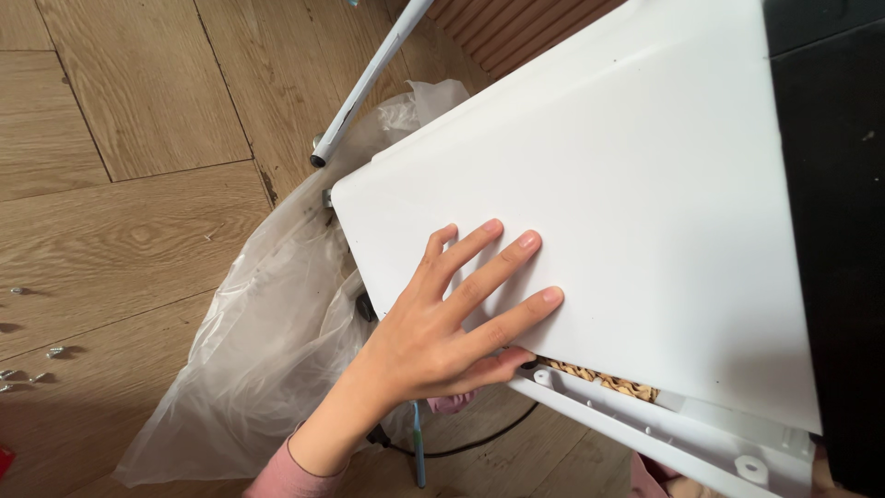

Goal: The person uses a screwdriver to remove screws from the back of a portable air cooler, then detaches the top black cover and pulls out the internal filter. The removed parts are set aside on the floor.

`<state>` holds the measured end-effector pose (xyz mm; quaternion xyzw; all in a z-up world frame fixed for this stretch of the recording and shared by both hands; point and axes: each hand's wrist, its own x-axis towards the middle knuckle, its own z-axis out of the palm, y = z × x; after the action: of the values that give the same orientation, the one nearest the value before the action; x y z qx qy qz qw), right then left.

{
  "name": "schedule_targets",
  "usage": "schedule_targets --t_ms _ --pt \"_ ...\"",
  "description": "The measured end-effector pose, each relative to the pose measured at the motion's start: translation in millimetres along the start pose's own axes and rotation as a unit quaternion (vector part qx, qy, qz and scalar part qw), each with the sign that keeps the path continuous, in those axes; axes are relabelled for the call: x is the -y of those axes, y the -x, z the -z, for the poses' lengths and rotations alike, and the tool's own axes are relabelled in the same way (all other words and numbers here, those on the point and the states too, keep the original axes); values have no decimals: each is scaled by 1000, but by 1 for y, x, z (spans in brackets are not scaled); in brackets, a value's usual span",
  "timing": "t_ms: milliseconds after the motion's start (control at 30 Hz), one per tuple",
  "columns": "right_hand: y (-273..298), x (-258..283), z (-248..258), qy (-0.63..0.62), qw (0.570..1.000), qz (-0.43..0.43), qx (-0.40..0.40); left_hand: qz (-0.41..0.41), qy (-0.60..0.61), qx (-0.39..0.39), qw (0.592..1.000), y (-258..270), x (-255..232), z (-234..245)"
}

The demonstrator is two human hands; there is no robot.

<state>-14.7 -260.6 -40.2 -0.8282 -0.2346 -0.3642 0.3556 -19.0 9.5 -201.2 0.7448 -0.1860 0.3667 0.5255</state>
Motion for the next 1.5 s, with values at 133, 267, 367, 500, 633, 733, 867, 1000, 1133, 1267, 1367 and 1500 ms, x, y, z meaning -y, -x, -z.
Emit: schedule_targets --t_ms 133,267,367,500,633,733,867,1000,1133,1267,1367,1500 --pt "-1 -1 -5 -4 1000 0 7 -1 1 0 1000 0 2 0" --pt "-1 -1 -10 -4 1000 4 7 5 9 -4 1000 -1 3 -2" --pt "-2 -3 -13 -6 1000 7 7 10 9 -5 1000 -2 6 -2" --pt "-3 -4 -8 -8 1000 9 5 28 14 2 1000 -6 8 1" --pt "-6 -4 -7 -11 1000 18 8 33 15 11 999 -13 9 6" --pt "-3 -6 -11 -19 999 25 11 32 17 10 999 -16 7 7" --pt "3 -13 -16 -28 999 37 23 22 8 2 1000 -19 6 7" --pt "5 -8 -18 -41 997 63 31 24 -8 0 1000 -21 -3 8" --pt "-11 3 -29 -113 990 70 47 22 -55 6 998 -22 -17 5" --pt "-19 1 -32 -173 980 99 -14 11 -77 32 996 -23 -16 7" --pt "-8 -27 -31 -154 982 21 -106 4 -72 54 996 -26 -8 16" --pt "20 -88 -31 -106 982 -130 -91 -6 -70 92 993 -40 1 37"
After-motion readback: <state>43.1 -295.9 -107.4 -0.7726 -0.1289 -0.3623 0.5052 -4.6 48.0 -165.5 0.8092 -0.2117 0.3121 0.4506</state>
